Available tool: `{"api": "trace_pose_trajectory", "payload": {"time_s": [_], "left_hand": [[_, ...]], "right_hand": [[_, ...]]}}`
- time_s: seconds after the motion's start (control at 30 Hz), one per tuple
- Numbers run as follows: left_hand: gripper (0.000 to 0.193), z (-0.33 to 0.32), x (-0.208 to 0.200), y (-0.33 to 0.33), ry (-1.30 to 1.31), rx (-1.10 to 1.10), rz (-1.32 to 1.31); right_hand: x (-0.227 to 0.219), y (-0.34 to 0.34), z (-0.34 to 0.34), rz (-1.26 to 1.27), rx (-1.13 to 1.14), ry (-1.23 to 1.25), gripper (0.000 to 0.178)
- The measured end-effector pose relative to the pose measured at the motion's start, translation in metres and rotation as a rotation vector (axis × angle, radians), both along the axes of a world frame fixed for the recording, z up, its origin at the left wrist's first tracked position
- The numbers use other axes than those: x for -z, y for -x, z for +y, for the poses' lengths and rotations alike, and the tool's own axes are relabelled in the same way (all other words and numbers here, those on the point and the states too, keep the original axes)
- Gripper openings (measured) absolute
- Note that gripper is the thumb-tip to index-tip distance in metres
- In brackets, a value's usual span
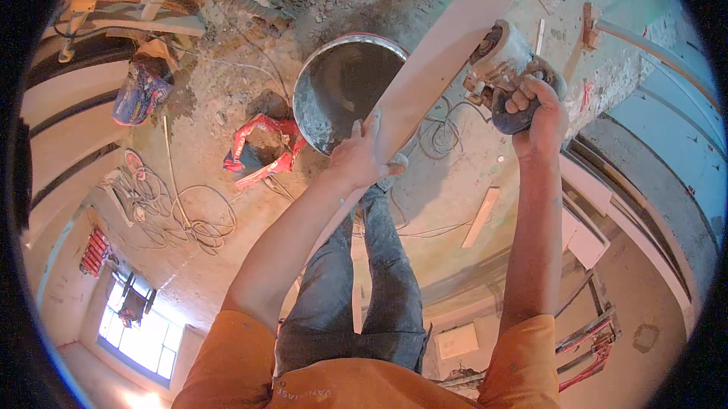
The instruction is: Cutting a wooden board with a circular saw and kemudian sanding it.
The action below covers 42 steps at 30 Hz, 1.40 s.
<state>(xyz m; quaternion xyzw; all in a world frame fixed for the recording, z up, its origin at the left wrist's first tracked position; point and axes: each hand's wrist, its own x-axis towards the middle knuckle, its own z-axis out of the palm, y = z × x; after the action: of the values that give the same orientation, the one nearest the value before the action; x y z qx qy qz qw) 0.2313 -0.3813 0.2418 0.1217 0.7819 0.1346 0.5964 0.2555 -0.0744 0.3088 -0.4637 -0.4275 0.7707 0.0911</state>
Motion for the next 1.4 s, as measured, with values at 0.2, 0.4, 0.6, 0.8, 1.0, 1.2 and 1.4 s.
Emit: {"api": "trace_pose_trajectory", "payload": {"time_s": [0.2,0.4,0.6,0.8,1.0,1.2,1.4], "left_hand": [[0.142,0.000,0.003,-0.002,0.006,0.011,0.004],[0.141,-0.003,0.005,-0.004,-0.032,-0.013,0.024],[0.141,-0.005,0.006,-0.003,-0.042,-0.013,0.013],[0.141,-0.005,0.007,-0.004,-0.039,-0.019,0.024],[0.140,-0.003,0.008,-0.004,-0.060,-0.046,0.013],[0.141,-0.005,0.012,-0.009,-0.041,-0.014,0.076],[0.141,-0.004,0.012,-0.010,-0.043,-0.017,0.068]], "right_hand": [[0.003,-0.002,0.001,0.003,-0.002,0.008,0.007],[0.004,0.000,-0.002,0.031,-0.019,0.012,0.007],[0.005,-0.010,-0.001,0.046,-0.003,0.055,0.009],[0.005,-0.005,-0.007,0.004,0.009,0.020,0.009],[0.008,-0.016,-0.003,0.016,-0.006,0.028,0.012],[0.003,-0.019,-0.009,0.035,-0.010,0.054,0.010],[0.005,-0.018,-0.008,0.017,-0.015,0.014,0.009]]}}
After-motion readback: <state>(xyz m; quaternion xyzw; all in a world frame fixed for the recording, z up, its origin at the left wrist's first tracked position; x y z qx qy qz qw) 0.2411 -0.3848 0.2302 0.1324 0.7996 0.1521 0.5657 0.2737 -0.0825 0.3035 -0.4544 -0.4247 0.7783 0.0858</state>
